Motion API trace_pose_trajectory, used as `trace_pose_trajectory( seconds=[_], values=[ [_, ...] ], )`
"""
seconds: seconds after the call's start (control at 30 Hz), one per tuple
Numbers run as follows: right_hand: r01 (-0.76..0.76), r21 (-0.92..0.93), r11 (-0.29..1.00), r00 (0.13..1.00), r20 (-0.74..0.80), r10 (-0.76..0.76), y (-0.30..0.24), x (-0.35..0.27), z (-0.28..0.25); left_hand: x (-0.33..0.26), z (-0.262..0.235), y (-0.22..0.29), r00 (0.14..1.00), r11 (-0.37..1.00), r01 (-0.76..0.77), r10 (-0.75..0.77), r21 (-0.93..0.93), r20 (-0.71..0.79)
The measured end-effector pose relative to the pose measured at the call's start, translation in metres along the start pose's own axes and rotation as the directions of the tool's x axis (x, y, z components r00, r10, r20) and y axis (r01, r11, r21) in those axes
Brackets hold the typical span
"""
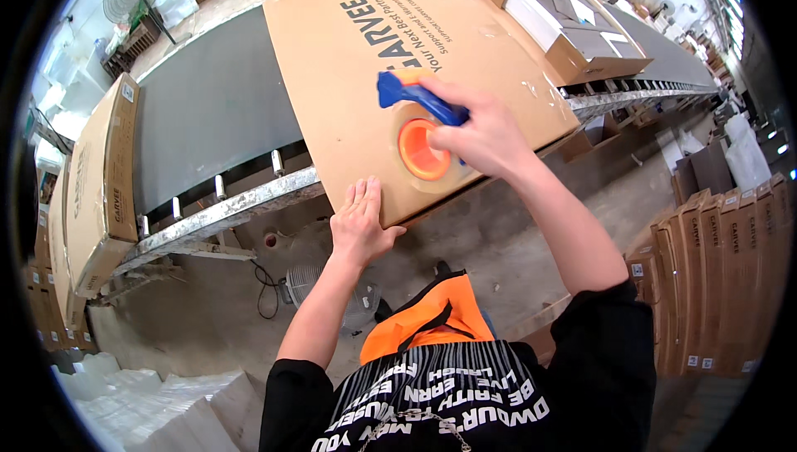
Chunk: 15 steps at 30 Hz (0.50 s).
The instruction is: The person tapes cardboard boxes, moves large pieces of protective foam and furniture panels into position, and then wraps and tapes a large stack of foam pieces.
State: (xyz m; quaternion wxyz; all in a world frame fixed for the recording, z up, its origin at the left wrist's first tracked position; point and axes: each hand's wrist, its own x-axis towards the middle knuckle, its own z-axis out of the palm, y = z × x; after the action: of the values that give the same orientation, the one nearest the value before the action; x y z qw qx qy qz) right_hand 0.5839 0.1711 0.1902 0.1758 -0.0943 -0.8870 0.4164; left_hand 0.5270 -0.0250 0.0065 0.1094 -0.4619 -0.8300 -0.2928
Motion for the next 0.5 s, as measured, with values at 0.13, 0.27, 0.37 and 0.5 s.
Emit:
trace_pose_trajectory(
  seconds=[0.13,0.27,0.37,0.5],
  values=[
    [-0.147,-0.724,0.674,0.754,0.358,0.550,-0.016,0.045,0.054,-0.007,0.005,0.000,0.999,0.997,0.034,-0.035,-0.066,-0.018],
    [-0.076,-0.808,0.584,0.711,0.366,0.600,-0.006,-0.021,0.059,-0.013,0.001,-0.011,0.998,0.998,0.058,-0.059,-0.031,-0.035],
    [-0.065,-0.871,0.487,0.340,0.440,0.831,0.073,-0.150,0.055,-0.013,-0.002,-0.007,0.999,0.999,0.023,-0.024,-0.027,-0.026],
    [-0.664,0.177,0.727,0.720,0.413,0.557,0.094,-0.213,0.027,-0.014,-0.018,-0.001,0.996,0.987,-0.078,0.072,0.139,0.049]
  ],
)
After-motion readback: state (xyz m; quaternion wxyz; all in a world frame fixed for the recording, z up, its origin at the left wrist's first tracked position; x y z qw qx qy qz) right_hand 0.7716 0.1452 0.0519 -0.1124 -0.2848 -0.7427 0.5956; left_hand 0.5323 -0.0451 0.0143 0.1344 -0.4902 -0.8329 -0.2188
